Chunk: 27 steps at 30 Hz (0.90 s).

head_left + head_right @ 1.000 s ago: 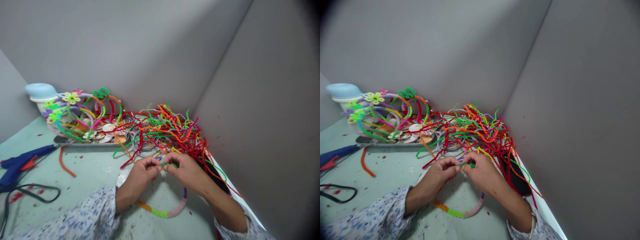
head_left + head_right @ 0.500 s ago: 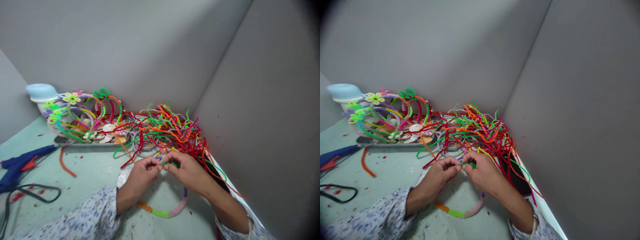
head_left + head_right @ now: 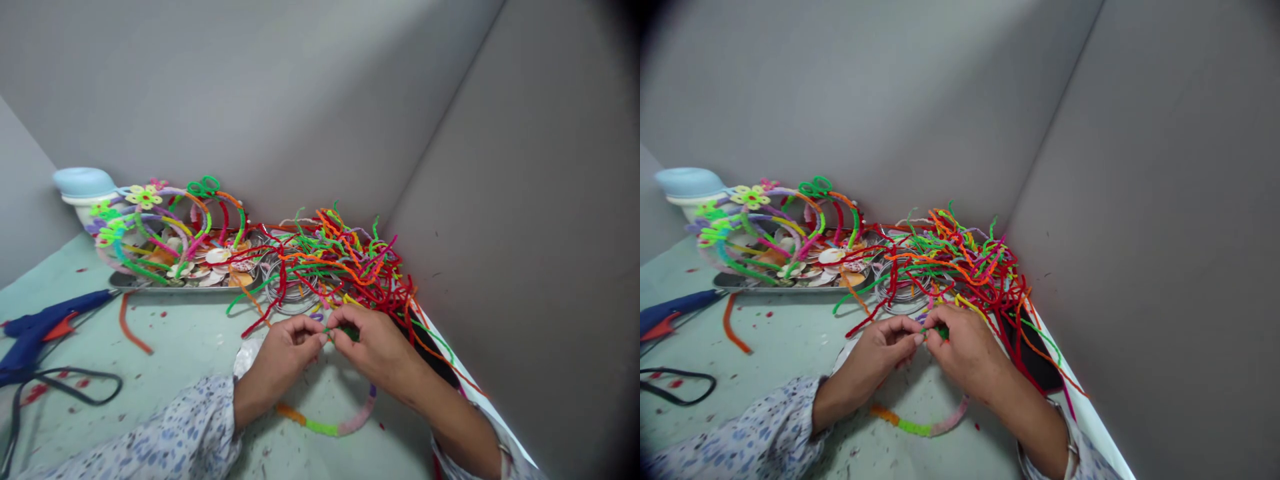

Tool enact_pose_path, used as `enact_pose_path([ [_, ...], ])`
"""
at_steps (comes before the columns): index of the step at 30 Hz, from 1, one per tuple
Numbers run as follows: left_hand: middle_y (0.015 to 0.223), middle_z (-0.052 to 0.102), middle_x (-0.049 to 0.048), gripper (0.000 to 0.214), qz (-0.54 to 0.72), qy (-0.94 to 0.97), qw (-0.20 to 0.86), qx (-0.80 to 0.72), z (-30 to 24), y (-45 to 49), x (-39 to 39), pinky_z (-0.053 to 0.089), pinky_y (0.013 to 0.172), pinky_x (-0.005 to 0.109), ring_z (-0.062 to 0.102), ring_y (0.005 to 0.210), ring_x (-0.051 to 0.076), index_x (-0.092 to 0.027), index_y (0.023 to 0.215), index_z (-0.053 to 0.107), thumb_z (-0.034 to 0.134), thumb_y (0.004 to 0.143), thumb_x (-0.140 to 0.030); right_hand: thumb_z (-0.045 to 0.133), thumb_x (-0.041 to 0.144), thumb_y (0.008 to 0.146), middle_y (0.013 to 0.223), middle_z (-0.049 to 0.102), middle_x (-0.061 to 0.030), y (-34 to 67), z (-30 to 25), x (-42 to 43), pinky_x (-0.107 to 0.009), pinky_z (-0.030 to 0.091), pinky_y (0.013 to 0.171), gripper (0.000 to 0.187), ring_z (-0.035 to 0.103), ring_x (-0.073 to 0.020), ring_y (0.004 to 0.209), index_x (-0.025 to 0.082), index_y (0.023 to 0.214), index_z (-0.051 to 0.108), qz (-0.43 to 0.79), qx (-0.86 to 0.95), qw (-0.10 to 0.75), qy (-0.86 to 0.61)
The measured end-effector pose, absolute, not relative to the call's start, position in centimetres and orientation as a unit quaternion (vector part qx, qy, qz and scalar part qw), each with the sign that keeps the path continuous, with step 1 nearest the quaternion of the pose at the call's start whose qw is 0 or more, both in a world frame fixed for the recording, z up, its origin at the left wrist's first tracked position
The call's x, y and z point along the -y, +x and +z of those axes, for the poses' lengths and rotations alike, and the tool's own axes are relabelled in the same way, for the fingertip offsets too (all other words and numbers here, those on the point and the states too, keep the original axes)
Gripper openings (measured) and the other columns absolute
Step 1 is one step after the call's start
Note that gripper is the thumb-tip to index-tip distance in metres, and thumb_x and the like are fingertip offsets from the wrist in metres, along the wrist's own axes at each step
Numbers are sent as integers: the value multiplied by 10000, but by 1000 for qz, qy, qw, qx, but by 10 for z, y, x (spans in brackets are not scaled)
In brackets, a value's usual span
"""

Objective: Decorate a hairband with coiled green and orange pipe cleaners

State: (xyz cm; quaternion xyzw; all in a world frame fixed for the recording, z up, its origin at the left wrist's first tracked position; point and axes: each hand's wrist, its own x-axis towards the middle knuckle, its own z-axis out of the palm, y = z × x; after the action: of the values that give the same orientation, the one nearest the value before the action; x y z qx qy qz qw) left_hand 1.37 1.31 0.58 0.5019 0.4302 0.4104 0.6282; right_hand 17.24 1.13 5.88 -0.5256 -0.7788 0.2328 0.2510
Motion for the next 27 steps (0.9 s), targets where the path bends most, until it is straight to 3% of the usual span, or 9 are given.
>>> enact_pose_path([
  [18, 514, 475, -58, 89, 396, 523, 615, -437, 10, 13, -11, 282, 454, 188, 375, 462, 65, -131, 718, 605, 615, 718, -219, 503, 98, 789, 839, 654, -36, 172, 59, -4, -276, 413, 731, 175, 589, -168, 813, 196, 835, 641, 136, 845, 210, -472],
  [21, 521, 477, -58, 118, 399, 511, 628, -429, 10, 13, -12, 302, 459, 185, 391, 467, 68, -141, 752, 601, 622, 737, -256, 528, 113, 785, 924, 664, -28, 179, 65, -8, -286, 430, 775, 201, 597, -168, 875, 217, 919, 637, 205, 830, 220, -469],
  [24, 559, 494, -50, 148, 418, 484, 645, -419, 9, 11, -15, 317, 463, 179, 411, 486, 68, -148, 809, 600, 625, 754, -283, 588, 182, 767, 1102, 633, -47, 194, 66, -18, -319, 439, 852, 360, 582, -185, 996, 242, 1121, 571, 325, 778, 242, -480],
  [27, 621, 519, -35, 199, 447, 461, 655, -397, 7, 8, -20, 334, 480, 176, 435, 526, 71, -150, 888, 602, 639, 759, -297, 602, 250, 769, 1097, 626, -63, 210, 58, -31, -322, 470, 799, 434, 582, -197, 992, 232, 1195, 527, 457, 715, 229, -477],
])
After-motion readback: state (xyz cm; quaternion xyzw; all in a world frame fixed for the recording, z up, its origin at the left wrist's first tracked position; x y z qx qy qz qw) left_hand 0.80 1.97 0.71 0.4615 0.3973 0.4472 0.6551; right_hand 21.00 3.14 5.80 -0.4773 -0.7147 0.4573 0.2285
